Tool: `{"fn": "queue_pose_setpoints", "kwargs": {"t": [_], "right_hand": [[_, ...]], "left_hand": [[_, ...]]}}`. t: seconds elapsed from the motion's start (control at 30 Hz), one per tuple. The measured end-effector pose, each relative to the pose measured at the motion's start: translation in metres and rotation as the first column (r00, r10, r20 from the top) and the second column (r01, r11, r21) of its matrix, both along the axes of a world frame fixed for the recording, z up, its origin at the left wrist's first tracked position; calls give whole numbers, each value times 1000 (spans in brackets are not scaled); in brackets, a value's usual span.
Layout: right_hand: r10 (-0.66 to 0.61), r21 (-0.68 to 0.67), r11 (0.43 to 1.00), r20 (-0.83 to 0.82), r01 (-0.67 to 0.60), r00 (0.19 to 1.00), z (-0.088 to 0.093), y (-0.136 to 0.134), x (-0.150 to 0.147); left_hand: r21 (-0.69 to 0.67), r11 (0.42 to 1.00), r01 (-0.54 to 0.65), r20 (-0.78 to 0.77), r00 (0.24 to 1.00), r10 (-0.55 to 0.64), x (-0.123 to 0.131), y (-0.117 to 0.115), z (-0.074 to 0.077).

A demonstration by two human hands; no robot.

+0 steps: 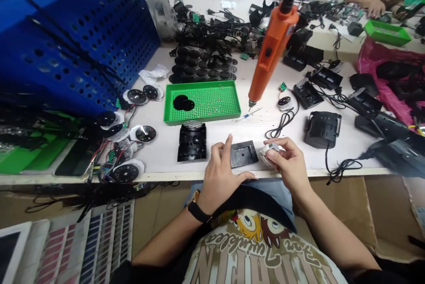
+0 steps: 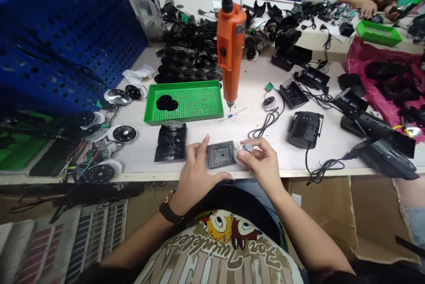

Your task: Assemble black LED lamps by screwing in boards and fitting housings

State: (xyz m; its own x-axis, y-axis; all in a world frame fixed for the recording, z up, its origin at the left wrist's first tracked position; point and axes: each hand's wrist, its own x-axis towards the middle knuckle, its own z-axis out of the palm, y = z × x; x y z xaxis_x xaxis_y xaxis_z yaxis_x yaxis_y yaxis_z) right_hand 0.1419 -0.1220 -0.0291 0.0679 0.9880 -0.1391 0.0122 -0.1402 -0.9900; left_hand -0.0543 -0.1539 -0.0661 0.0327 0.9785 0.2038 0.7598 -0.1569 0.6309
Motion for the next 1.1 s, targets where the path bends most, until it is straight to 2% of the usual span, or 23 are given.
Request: {"fn": "queue_pose_setpoints", "kwargs": {"t": [0.13, 0.23, 0.3, 0.4, 0.47, 0.53, 0.67, 0.73, 0.87, 1.0, 1.1], "right_hand": [[-27, 131, 991, 177, 4, 984, -8, -1, -20], [-29, 215, 975, 352, -51, 936, -16, -1, -36], [-33, 250, 963, 482, -101, 876, -20, -1, -44], [-49, 260, 951, 667, -170, 743, -25, 1, -48], [-68, 250, 951, 745, -183, 664, -27, 2, -48], [-80, 261, 943, 778, -205, 624, -29, 4, -45], [8, 266, 900, 782, -346, 623, -33, 8, -39], [29, 278, 888, 762, -368, 647, -36, 10, -37], [-32, 354, 885, 696, -303, 718, -44, 8, -40], [-81, 371, 893, 690, -255, 719, -49, 4, -47], [-98, 414, 873, 665, -256, 741, -48, 3, -48]], "left_hand": [[32, 993, 117, 123, 985, -120, -15, 10, -7], [13, 991, 134, 277, 952, -133, -14, 15, -15], [5, 994, 107, 332, 938, -103, -12, 14, -18], [-5, 996, 87, 358, 930, -79, -9, 12, -18], [-4, 997, 81, 361, 930, -74, -9, 11, -17], [12, 997, 83, 354, 932, -82, -9, 10, -17], [57, 995, 86, 320, 942, -100, -11, 10, -20], [70, 993, 91, 303, 947, -108, -12, 10, -20], [78, 992, 104, 284, 951, -122, -13, 10, -20], [50, 992, 117, 293, 948, -126, -15, 11, -18], [27, 993, 116, 295, 948, -119, -16, 11, -18]]}}
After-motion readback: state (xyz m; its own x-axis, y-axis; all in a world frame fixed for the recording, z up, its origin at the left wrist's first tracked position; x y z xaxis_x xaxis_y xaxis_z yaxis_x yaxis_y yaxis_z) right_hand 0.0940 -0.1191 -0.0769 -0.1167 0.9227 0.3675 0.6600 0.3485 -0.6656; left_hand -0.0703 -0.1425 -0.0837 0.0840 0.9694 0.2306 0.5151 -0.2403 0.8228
